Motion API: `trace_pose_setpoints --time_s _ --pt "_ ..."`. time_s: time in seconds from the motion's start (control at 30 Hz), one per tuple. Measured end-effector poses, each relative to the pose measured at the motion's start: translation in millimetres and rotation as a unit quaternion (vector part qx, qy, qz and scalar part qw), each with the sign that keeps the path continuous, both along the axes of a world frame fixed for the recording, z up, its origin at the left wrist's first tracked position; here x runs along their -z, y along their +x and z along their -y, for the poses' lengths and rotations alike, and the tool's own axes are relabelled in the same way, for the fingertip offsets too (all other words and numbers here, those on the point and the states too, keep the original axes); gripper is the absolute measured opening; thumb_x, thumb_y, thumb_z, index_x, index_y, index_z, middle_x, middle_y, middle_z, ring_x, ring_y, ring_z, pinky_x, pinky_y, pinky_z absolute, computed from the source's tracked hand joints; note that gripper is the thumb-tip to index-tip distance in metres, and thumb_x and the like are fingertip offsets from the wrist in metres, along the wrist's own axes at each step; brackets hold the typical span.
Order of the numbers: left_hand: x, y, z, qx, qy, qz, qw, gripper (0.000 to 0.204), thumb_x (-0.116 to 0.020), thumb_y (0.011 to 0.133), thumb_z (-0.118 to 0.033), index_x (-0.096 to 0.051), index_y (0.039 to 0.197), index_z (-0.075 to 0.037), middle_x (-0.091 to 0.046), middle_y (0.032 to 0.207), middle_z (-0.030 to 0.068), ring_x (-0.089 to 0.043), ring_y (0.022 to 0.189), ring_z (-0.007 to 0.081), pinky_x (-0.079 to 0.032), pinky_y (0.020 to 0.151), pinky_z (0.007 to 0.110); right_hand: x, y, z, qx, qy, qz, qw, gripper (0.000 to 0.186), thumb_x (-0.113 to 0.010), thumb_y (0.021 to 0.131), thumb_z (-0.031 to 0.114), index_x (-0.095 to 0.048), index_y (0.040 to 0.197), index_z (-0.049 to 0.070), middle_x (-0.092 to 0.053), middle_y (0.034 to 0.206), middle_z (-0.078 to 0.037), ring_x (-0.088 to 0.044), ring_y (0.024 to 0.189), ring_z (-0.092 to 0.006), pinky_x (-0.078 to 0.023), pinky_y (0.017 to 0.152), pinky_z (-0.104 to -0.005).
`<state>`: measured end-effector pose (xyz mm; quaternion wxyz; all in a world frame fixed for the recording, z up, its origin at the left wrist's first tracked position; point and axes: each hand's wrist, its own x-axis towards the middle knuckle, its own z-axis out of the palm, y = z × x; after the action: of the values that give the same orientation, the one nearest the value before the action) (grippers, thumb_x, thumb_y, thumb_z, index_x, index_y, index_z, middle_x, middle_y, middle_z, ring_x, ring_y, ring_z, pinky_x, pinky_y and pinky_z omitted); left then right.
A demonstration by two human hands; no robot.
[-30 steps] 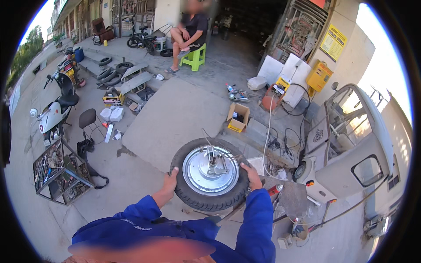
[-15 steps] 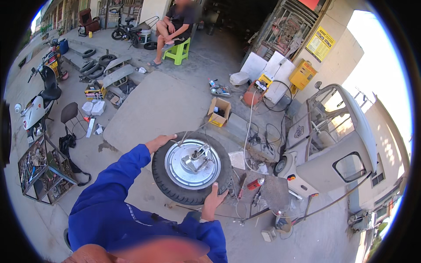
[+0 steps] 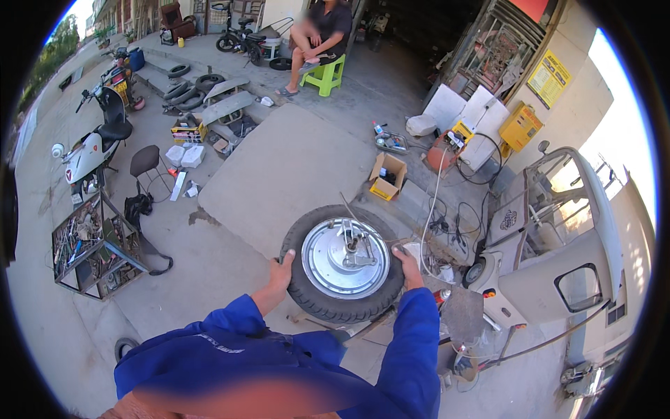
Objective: The person holds a small tire mounted on a balancing machine and repeatedly rotates it by hand. The person adjusts the tire's position on the machine and continues rotating it to check balance.
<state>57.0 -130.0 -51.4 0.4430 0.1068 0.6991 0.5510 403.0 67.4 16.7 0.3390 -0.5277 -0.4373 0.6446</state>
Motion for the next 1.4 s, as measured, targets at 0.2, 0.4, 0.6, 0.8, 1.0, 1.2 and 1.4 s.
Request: trace_pose_setpoints --time_s 0.2,0.4,0.6,0.8,1.0,1.2,1.4 --pt "25.7 -3.6 -12.4 0.047 -0.015 0.004 0.999 0.101 -0.070 0.095 -0.065 -0.036 0.148 0.014 -0.055 0.142 0.0314 -0.057 0.132 0.0354 -0.047 0.111 0.046 42.9 12.1 -27.5 0.048 0.115 0.108 0.986 0.039 -0.073 0.094 0.025 -0.075 0.118 -0.006 -0.078 0.109 -0.016 -0.072 0.098 -0.0227 -0.055 0.086 -0.0360" --pt "-3.5 -90.8 -150.8 0.332 0.073 0.146 0.929 0.073 -0.068 0.101 -0.053 -0.064 0.131 0.013 -0.074 0.119 0.0245 -0.076 0.099 0.0288 -0.063 0.082 0.043 31.6 -64.4 162.9 0.341 0.159 0.162 0.912 0.088 -0.081 0.092 0.038 -0.043 0.144 -0.023 -0.057 0.142 -0.033 -0.055 0.132 -0.0396 -0.040 0.116 -0.0423" --pt "-57.2 -72.7 -206.7 0.474 0.047 0.011 0.879 0.071 -0.074 0.093 -0.060 -0.076 0.118 0.007 -0.077 0.113 0.0202 -0.076 0.094 0.0274 -0.061 0.084 0.040 40.1 -126.1 226.2 0.418 0.243 0.026 0.875 0.076 -0.077 0.096 0.017 -0.036 0.151 -0.016 -0.048 0.152 -0.028 -0.050 0.136 -0.0337 -0.036 0.118 -0.0420" --pt "-24.5 -76.6 -147.3 0.320 0.034 0.000 0.947 0.084 -0.072 0.096 -0.058 -0.062 0.132 0.017 -0.072 0.121 0.0282 -0.074 0.104 0.0311 -0.061 0.087 0.043 27.8 -62.2 181.6 0.319 0.176 0.015 0.931 0.073 -0.080 0.094 0.024 -0.046 0.148 -0.012 -0.060 0.141 -0.022 -0.059 0.124 -0.0306 -0.046 0.108 -0.0395" --pt "7.4 -8.7 2.4 0.009 0.068 0.049 0.996 0.087 -0.069 0.099 -0.056 -0.045 0.141 0.016 -0.062 0.134 0.0304 -0.065 0.122 0.0346 -0.053 0.102 0.042 -1.4 -7.6 15.4 0.024 0.097 0.079 0.992 0.052 -0.082 0.090 0.024 -0.068 0.130 -0.006 -0.075 0.110 -0.012 -0.071 0.091 -0.0205 -0.057 0.083 -0.0347" --pt "-12.7 10.0 37.0 0.097 0.007 0.143 0.985 0.106 -0.077 0.092 -0.058 -0.025 0.151 0.013 -0.052 0.143 0.0294 -0.060 0.129 0.0355 -0.053 0.106 0.052 36.4 4.8 -59.9 -0.012 0.164 0.132 0.978 0.048 -0.084 0.087 0.027 -0.074 0.117 -0.009 -0.078 0.106 -0.017 -0.073 0.091 -0.0230 -0.057 0.082 -0.0360" --pt "-15.9 -70.5 -34.9 0.176 0.034 0.003 0.984 0.112 -0.083 0.087 -0.055 -0.025 0.153 0.014 -0.054 0.144 0.0325 -0.064 0.126 0.0362 -0.056 0.102 0.047 45.0 1.8 15.1 0.135 0.211 0.279 0.927 0.078 -0.081 0.090 0.042 -0.059 0.139 -0.014 -0.068 0.130 -0.032 -0.066 0.126 -0.0368 -0.049 0.107 -0.0394"
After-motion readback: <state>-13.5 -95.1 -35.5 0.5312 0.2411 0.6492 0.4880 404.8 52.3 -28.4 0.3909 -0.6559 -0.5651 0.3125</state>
